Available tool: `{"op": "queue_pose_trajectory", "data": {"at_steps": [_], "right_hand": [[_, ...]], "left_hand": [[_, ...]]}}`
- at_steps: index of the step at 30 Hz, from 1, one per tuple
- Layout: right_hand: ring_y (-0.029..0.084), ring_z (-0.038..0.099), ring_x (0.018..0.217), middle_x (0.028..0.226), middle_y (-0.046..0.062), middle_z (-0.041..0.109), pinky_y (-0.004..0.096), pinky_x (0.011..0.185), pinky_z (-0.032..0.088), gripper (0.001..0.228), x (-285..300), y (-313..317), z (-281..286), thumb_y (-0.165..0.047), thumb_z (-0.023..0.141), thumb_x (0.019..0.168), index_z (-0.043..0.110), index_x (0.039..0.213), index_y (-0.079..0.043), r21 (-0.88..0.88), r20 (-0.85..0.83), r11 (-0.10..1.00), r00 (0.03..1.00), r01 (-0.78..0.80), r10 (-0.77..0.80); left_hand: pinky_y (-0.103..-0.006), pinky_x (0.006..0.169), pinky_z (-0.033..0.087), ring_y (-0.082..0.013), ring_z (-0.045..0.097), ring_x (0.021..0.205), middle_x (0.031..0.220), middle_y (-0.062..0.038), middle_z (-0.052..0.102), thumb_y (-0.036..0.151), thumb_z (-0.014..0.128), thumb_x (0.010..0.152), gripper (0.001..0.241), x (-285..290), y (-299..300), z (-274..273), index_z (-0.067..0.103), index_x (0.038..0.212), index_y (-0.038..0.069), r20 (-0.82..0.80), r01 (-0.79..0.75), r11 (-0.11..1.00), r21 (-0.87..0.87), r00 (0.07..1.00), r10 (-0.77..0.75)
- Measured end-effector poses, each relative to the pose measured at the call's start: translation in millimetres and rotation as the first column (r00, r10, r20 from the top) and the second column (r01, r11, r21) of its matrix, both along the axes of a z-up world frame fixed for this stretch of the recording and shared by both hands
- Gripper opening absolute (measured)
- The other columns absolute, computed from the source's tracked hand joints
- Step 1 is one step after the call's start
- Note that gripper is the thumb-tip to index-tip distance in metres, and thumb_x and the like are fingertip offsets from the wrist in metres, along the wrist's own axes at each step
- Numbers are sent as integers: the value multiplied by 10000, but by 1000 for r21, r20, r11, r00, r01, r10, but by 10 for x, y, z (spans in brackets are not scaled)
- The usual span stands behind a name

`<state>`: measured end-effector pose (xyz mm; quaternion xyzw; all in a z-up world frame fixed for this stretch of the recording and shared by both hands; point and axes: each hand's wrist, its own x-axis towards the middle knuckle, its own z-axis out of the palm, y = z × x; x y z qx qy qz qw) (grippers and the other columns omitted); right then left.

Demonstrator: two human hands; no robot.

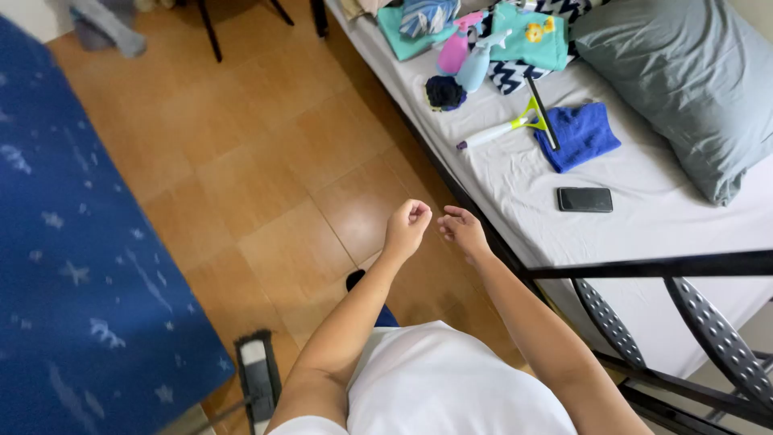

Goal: The person mops the tiled floor using a spray bottle and a flat mop, then sweeps the floor with a broom and dustpan. The person moves around the room, cleaning near a bed and a blue mat.

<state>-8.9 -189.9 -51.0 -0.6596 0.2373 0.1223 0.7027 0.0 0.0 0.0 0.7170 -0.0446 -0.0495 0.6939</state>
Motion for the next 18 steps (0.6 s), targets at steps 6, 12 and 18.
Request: {"op": "queue_pose_trajectory", "data": {"at_steps": [6,12,18], "right_hand": [[116,640,811,1026,90,713,257,696,531,415,784,357,13,-125,597,1008,532,1393,16,54,28,994,995,94,-96],[113,655,820,1030,84,737,255,683,528,400,1722,480,-266,-152,594,1016,541,1370,27,-26,143,992,982,125,-120],[72,635,894,1054,12,704,226,740,511,423,2685,396,-486,-166,633,993,570,1387,-24,-31,202,957,940,287,-275]], "left_hand": [[-237,691,519,-79,637,766,864,-23,704,158,699,957,135,1022,219,-196,673,988,30,-34,99,994,-43,994,-101],[-233,759,548,-87,654,854,971,-37,668,140,695,950,247,2082,277,-271,612,1155,30,15,80,988,-131,997,-79],[-242,736,528,-94,627,854,1008,-58,654,134,682,968,297,2821,84,-507,590,1226,19,-48,87,968,-236,994,-101]]}}
